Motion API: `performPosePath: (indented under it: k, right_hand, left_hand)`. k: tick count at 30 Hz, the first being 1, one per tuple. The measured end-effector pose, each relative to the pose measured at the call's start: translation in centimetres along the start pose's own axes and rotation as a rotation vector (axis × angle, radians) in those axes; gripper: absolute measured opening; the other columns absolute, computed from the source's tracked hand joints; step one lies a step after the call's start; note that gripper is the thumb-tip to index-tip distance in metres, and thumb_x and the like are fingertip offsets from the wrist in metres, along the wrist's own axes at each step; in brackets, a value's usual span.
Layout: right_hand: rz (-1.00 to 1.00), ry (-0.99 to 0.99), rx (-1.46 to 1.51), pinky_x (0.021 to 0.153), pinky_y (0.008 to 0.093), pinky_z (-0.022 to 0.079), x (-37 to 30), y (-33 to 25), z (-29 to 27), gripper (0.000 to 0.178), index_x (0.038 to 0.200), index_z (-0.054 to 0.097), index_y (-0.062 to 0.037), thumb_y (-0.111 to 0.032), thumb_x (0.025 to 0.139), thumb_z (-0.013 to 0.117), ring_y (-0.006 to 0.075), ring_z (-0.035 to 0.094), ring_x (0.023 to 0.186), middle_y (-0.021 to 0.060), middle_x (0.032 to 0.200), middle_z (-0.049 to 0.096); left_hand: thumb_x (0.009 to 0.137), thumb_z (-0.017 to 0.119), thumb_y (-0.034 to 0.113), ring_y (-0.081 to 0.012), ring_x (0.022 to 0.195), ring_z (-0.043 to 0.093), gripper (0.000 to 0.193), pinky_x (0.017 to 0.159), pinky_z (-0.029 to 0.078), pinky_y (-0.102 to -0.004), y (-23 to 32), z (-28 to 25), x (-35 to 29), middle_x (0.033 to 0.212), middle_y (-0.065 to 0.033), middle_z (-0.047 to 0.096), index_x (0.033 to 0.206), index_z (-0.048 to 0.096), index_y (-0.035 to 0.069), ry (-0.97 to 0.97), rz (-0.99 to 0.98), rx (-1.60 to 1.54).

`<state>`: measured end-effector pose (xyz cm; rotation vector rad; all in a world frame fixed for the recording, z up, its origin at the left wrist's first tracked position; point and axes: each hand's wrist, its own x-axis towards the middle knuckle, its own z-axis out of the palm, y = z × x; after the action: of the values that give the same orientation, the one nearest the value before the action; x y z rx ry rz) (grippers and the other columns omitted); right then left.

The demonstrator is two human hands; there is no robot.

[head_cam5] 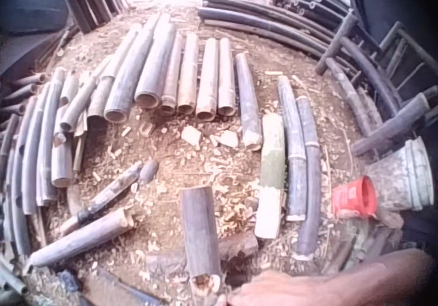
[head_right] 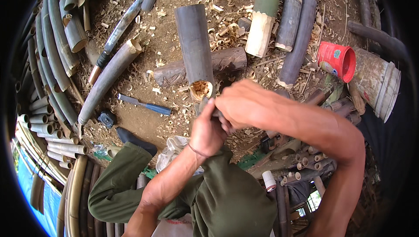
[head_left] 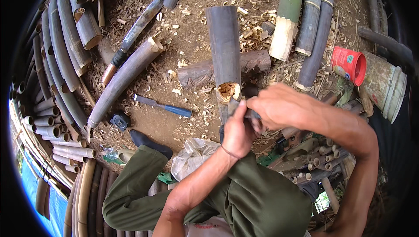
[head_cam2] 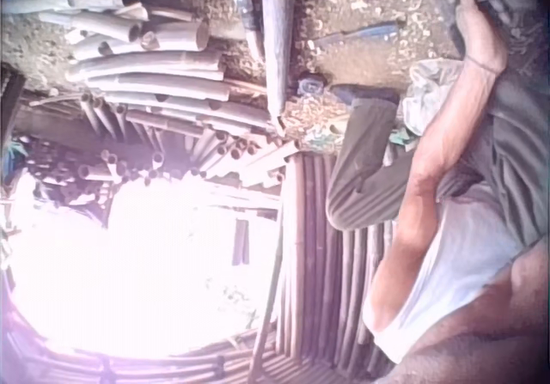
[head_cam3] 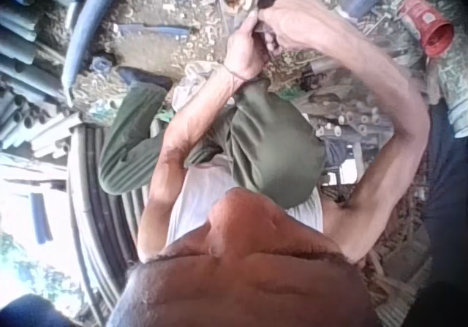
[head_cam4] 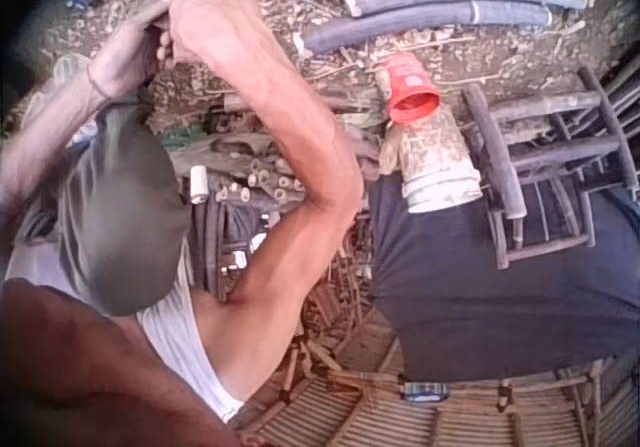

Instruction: The person carves a hole into a bamboo pole using a small knife and then uses another bamboo piece as a mallet to drive a chisel-like tool into the hole.

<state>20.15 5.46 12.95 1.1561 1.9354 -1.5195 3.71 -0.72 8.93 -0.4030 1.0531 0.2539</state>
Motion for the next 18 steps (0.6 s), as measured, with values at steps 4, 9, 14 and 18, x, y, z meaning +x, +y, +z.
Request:
performPosePath:
  k: [4, 9, 14, 18]
  right_hand:
    - [0.095, 0.287, 0.018, 0.059, 0.0429, 0.054, -3.9, -1.1, 5.0, 0.031, 0.105, 0.060, -0.0025, -0.021, 0.082, 0.066, 0.0292, 0.069, 0.067, 0.0155, 0.074, 0.069]
    - [0.129, 0.322, -0.004, 0.058, 0.0432, 0.053, -3.4, -1.4, 4.3, 0.030, 0.101, 0.058, 0.0032, -0.019, 0.083, 0.066, 0.0319, 0.068, 0.067, 0.0178, 0.071, 0.067]
    - [0.026, 0.227, 0.101, 0.057, 0.0437, 0.052, -2.1, -0.2, 3.6, 0.032, 0.101, 0.058, 0.0063, -0.018, 0.082, 0.066, 0.0348, 0.068, 0.067, 0.0179, 0.071, 0.067]
    - [0.106, 0.155, 0.205, 0.059, 0.0446, 0.053, -1.7, -0.8, 4.0, 0.028, 0.102, 0.056, 0.0064, -0.012, 0.082, 0.063, 0.0371, 0.068, 0.067, 0.0188, 0.071, 0.067]
  left_hand:
    - [0.105, 0.043, 0.041, -0.0096, 0.065, 0.050, 0.048, 0.059, 0.044, -0.0257, -2.1, -0.4, -0.5, 0.081, -0.0006, 0.059, 0.136, 0.053, 0.005, -0.081, 0.151, 0.270]
    - [0.104, 0.043, 0.043, -0.0084, 0.065, 0.049, 0.049, 0.059, 0.043, -0.0247, -1.9, -0.4, 1.3, 0.081, 0.0007, 0.058, 0.135, 0.054, 0.006, -0.127, 0.116, 0.154]
    - [0.104, 0.046, 0.038, -0.0110, 0.064, 0.051, 0.046, 0.059, 0.043, -0.0258, -1.7, -1.5, 1.6, 0.081, -0.0013, 0.061, 0.133, 0.056, 0.004, -0.114, 0.084, 0.112]
    - [0.102, 0.048, 0.035, -0.0115, 0.060, 0.052, 0.043, 0.053, 0.043, -0.0277, -1.4, -1.1, 0.9, 0.080, -0.0052, 0.064, 0.125, 0.063, 0.001, 0.039, 0.118, 0.219]
